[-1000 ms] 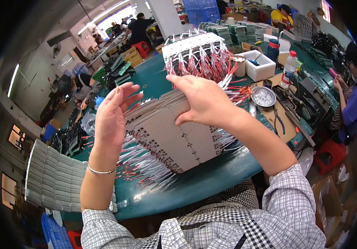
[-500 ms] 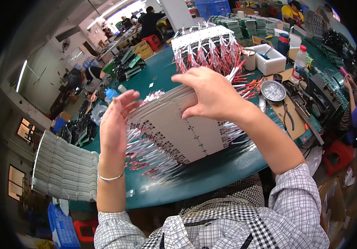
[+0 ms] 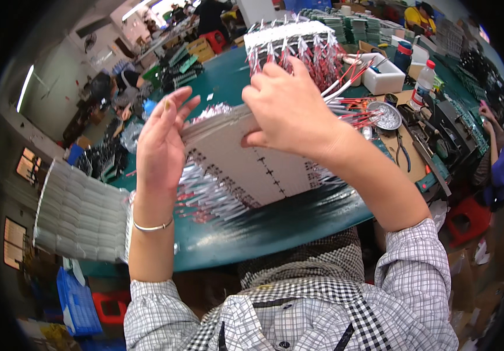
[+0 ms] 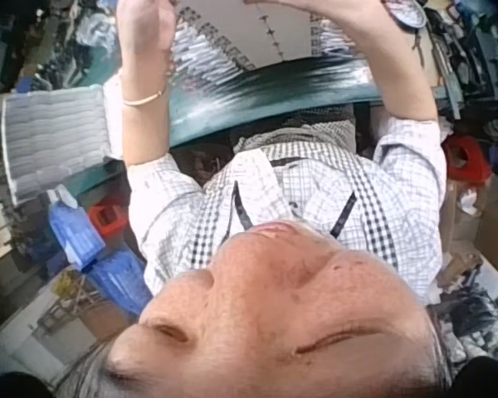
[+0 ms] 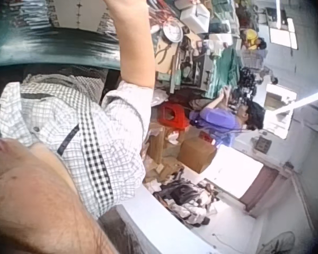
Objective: The person solders wires onto an LED circuit board with a soldering tool and stacks the completed board onto a pile. The person then unwraps a new batch of LED circuit boards, places a board flat under a metal weight, and solders wires onto it.
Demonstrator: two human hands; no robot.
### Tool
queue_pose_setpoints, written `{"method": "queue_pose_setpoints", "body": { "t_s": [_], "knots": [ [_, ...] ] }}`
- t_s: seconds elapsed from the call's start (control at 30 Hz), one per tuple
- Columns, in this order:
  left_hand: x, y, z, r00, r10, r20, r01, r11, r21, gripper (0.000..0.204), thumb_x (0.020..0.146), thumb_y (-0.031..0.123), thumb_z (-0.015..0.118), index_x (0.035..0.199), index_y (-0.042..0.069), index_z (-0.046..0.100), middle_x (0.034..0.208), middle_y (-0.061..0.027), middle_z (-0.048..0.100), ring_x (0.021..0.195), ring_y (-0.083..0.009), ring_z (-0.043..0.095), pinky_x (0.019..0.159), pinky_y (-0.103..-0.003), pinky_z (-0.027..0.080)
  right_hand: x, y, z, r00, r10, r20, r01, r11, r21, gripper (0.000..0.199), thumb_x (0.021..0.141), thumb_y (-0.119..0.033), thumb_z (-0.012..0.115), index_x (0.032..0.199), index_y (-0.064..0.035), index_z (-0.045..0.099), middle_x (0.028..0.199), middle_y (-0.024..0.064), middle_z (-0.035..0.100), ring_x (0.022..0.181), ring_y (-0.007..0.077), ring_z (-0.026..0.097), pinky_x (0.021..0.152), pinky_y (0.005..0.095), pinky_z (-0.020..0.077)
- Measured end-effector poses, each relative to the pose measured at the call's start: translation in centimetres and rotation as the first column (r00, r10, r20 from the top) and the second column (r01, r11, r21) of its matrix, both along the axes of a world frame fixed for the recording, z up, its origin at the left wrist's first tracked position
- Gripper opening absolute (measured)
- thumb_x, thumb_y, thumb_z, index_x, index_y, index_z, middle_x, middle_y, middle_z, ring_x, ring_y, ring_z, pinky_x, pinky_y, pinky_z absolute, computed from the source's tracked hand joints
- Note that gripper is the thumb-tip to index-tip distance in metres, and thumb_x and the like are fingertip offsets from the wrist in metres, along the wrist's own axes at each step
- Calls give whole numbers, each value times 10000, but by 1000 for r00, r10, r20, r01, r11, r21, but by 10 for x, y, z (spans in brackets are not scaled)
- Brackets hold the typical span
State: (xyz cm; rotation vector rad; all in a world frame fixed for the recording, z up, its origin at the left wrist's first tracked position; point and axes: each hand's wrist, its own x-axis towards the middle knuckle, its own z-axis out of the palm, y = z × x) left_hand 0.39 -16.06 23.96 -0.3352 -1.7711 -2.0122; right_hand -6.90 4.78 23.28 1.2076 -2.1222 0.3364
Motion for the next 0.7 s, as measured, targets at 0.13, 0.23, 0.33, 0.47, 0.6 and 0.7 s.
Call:
{"method": "queue_pose_setpoints", "body": {
  "t_s": [0.13, 0.23, 0.33, 0.47, 0.6, 0.7],
  "knots": [
    [18, 8, -6, 963, 179, -203, -204, 973, -110, 322, 962, 155, 564, 1227, -25, 545, 1284, -131, 544, 1236, -218, 473, 1075, -364, 317, -3, -12, 12, 995, -3, 96, -14, 984, 178, 545, 545, -428, 853, 858, -44, 625, 836, 114, 652, 853, 299, 659, 714, 406, 529],
    [59, 16, -22, 839, 181, -513, -346, 905, -249, 257, 923, 46, 564, 1167, -37, 573, 1212, -160, 580, 1161, -227, 535, 1039, -357, 379, -16, -12, 14, 995, -55, 80, 35, 972, 231, 511, 545, -444, 847, 785, -38, 650, 712, 142, 654, 751, 334, 664, 678, 426, 528],
    [104, 23, -81, 979, -192, -63, 160, 928, -338, 86, 895, 59, 613, 922, -11, 655, 916, -75, 657, 863, -159, 600, 777, -298, 481, -20, -16, 17, 985, -161, 62, 145, 967, 212, 523, 509, -465, 855, 758, -47, 661, 684, 146, 643, 730, 342, 661, 657, 430, 518],
    [107, 36, -217, 747, -287, 600, 237, 958, 162, 328, 921, 130, 635, 1204, -27, 583, 1151, -74, 618, 1045, -141, 576, 936, -296, 456, -24, -14, 45, 975, -202, 94, 186, 970, 158, 568, 481, -488, 859, 823, -63, 701, 680, 132, 645, 694, 346, 648, 642, 420, 512],
    [72, 23, -236, 893, 35, 449, -210, 915, 345, 734, 873, 175, 704, 1448, 18, 276, 1379, -83, 447, 1216, -163, 477, 1040, -306, 374, -42, 11, 66, 953, -181, 244, 151, 979, 134, 555, 521, -429, 891, 836, -12, 705, 658, 111, 648, 618, 239, 643, 621, 336, 512],
    [41, 9, -212, 998, 46, 37, -59, 858, 510, 938, 820, 262, 763, 1509, 63, 158, 1487, -101, 332, 1348, -232, 337, 1077, -374, 337, -53, 34, 51, 679, 16, 734, 206, 955, -212, 436, 631, -286, 894, 886, 11, 703, 813, 54, 701, 713, 133, 656, 688, 293, 535]
  ]
}}
